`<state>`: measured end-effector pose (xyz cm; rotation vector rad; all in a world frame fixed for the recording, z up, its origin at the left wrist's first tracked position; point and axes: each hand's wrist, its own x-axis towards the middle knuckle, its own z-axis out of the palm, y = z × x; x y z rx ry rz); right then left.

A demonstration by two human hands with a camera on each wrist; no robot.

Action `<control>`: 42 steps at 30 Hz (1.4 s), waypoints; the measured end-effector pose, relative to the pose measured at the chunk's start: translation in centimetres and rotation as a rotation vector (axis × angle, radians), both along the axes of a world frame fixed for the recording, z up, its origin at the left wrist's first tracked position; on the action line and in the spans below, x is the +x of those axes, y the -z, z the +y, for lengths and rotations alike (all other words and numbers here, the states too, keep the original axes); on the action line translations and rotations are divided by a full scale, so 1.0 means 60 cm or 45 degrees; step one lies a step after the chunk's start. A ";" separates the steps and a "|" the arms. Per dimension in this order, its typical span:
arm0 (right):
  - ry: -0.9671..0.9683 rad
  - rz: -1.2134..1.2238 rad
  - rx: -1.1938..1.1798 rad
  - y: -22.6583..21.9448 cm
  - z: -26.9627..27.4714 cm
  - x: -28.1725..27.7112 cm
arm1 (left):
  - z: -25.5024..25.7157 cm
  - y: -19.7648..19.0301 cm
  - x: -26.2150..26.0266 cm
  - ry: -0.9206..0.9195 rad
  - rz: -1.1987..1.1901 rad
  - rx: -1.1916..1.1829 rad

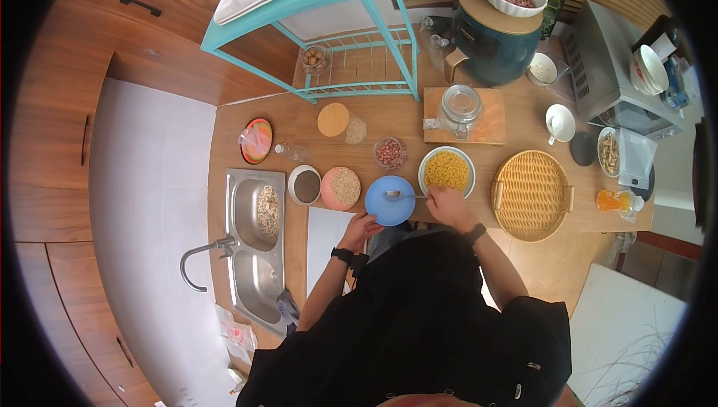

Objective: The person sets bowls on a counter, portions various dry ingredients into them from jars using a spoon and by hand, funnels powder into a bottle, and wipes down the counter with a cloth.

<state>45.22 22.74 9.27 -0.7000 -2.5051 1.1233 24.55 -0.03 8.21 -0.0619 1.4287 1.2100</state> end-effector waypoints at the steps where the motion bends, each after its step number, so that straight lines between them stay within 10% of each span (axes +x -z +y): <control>1: -0.043 -0.127 -0.009 -0.005 -0.002 0.002 | 0.003 0.012 -0.001 0.033 -0.030 -0.010; 14: -0.313 -0.489 -0.400 0.055 -0.011 0.030 | 0.021 0.086 -0.012 0.128 0.415 -0.203; 16: -0.270 -0.464 -0.470 0.047 -0.012 0.030 | 0.045 0.047 -0.026 0.696 1.089 -0.493; 24: -0.227 -0.479 -0.632 0.029 -0.021 0.036 | 0.222 -0.034 -0.050 0.668 2.023 0.028; 37: 0.818 -0.002 -0.668 0.042 -0.099 0.138 | 0.314 -0.072 -0.128 1.146 2.169 0.245; 42: 1.057 -0.093 -0.746 0.045 -0.163 0.167 | 0.352 -0.291 -0.206 0.952 2.091 0.486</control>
